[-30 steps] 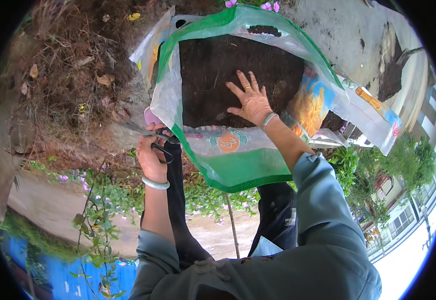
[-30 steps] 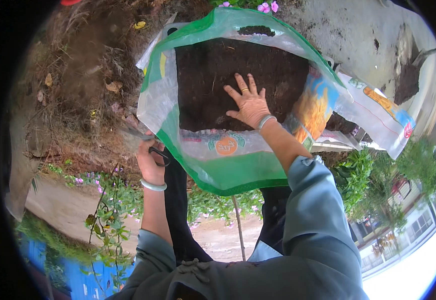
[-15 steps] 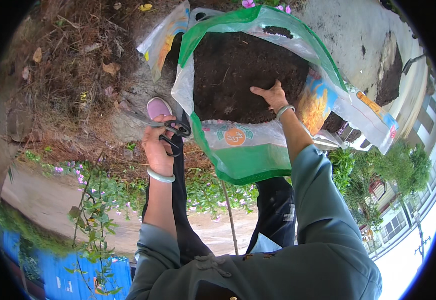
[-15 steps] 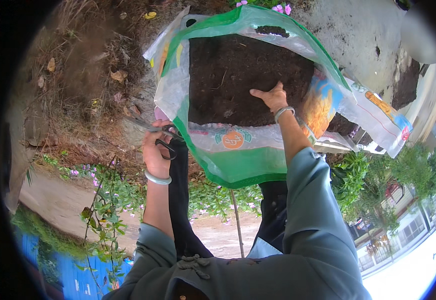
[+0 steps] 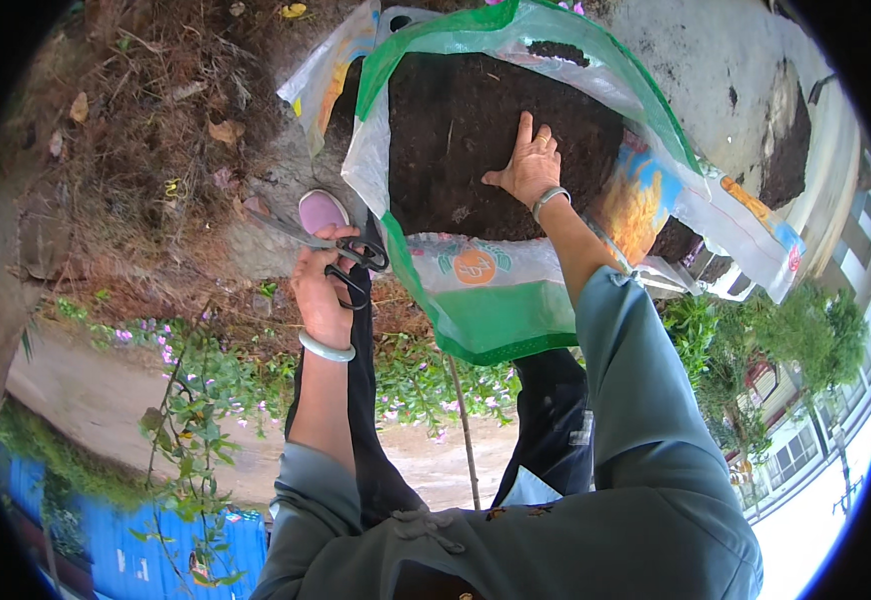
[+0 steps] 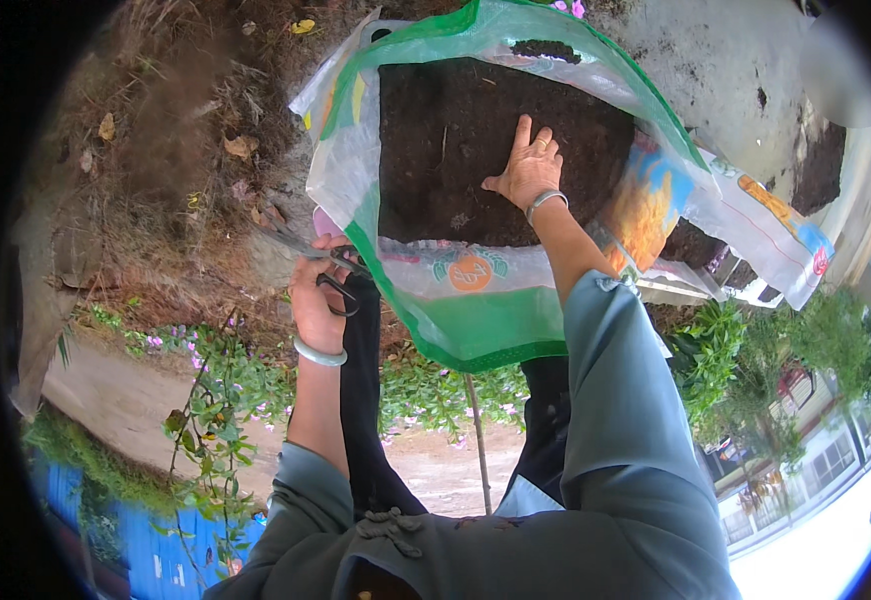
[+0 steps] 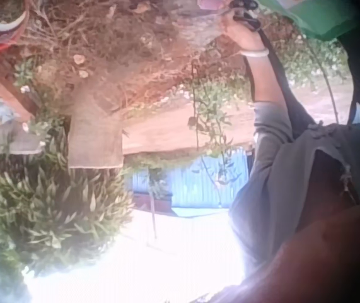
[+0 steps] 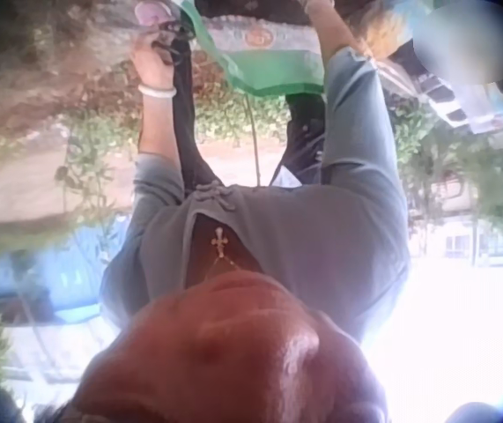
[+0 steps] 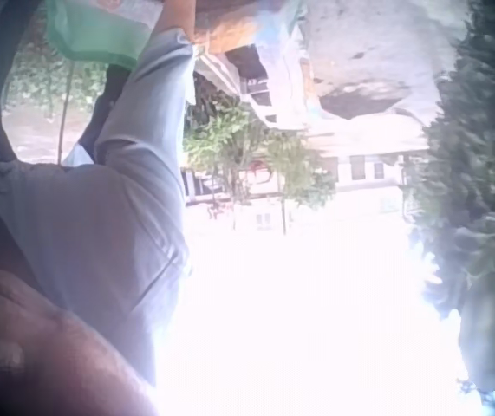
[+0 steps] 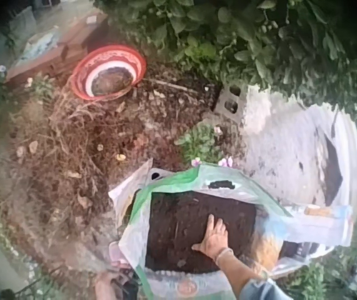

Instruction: The person uses scissors to cut open several plastic bags filled with soil. They repeatedly cut the top edges of the bags, open them, and occasionally adjust the contents with their hands. The task is performed outdoors near a garden area.

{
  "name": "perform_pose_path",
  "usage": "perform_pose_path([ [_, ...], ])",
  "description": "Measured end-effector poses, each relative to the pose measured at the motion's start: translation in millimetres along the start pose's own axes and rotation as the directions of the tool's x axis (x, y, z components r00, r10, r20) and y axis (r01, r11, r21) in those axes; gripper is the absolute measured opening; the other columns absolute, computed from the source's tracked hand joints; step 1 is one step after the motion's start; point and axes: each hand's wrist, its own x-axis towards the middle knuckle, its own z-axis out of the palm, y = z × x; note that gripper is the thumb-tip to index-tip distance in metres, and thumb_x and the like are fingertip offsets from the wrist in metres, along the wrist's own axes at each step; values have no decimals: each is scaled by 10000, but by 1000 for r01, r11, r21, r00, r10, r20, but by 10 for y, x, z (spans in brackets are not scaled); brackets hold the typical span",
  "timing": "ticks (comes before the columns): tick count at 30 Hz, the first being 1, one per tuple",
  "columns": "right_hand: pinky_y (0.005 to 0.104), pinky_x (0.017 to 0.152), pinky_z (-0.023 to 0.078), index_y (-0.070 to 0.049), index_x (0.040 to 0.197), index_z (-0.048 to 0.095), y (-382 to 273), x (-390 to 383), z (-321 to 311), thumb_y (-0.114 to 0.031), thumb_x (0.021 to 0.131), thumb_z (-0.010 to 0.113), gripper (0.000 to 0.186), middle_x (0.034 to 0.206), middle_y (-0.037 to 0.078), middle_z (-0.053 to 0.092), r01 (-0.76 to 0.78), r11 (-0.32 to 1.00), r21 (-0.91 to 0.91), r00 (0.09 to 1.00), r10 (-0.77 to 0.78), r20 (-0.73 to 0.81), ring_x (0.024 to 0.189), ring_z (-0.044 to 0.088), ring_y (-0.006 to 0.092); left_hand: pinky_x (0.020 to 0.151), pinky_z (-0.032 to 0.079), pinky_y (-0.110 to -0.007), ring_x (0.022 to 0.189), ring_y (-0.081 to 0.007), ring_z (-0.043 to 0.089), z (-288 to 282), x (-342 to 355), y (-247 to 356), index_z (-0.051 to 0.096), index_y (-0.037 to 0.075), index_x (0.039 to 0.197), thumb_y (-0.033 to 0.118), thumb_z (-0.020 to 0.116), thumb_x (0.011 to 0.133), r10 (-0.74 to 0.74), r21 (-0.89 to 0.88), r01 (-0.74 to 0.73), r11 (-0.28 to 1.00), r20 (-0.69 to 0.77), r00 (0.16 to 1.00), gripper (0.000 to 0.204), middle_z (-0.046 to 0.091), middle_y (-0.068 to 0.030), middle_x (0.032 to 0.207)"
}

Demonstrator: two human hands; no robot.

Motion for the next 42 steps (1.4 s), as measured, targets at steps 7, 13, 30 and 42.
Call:
perform_pose_path([
  [7,440,913,477,-16,1298,367,-32,-30,3,-459,596,860,965,1204,228,486,-1,999,-32,998,-2,-70,1108,537,371,729,486,-278,803,-210,629,7,-9,-46,560,-58,1081,0,459,806,25,-10,-25,1000,-23,999,298,671,-176,994],
  [13,424,807,514,-51,1148,448,-204,-189,75,-307,614,845,713,1087,163,543,161,976,-144,966,-186,-180,1001,589,318,731,487,-278,802,-206,618,19,-27,-24,559,-55,1094,-9,446,807,23,6,-23,1000,-14,1000,312,667,-180,1008],
  [30,435,1132,283,-44,1404,398,1395,101,206,-398,865,631,686,1501,205,303,257,964,-72,966,-259,-18,1413,223,389,742,476,-269,843,-203,619,41,-46,-29,579,-37,1101,7,475,810,2,-36,-3,999,-10,1000,312,666,-171,1024],
  [42,482,1050,356,-71,1351,497,1715,-406,953,-144,904,403,462,1519,110,332,410,827,-385,868,-225,442,1389,301,366,787,463,-300,909,-162,566,-71,26,-8,612,-15,1111,29,482,830,-8,81,12,997,-45,999,312,628,-81,1058],
])
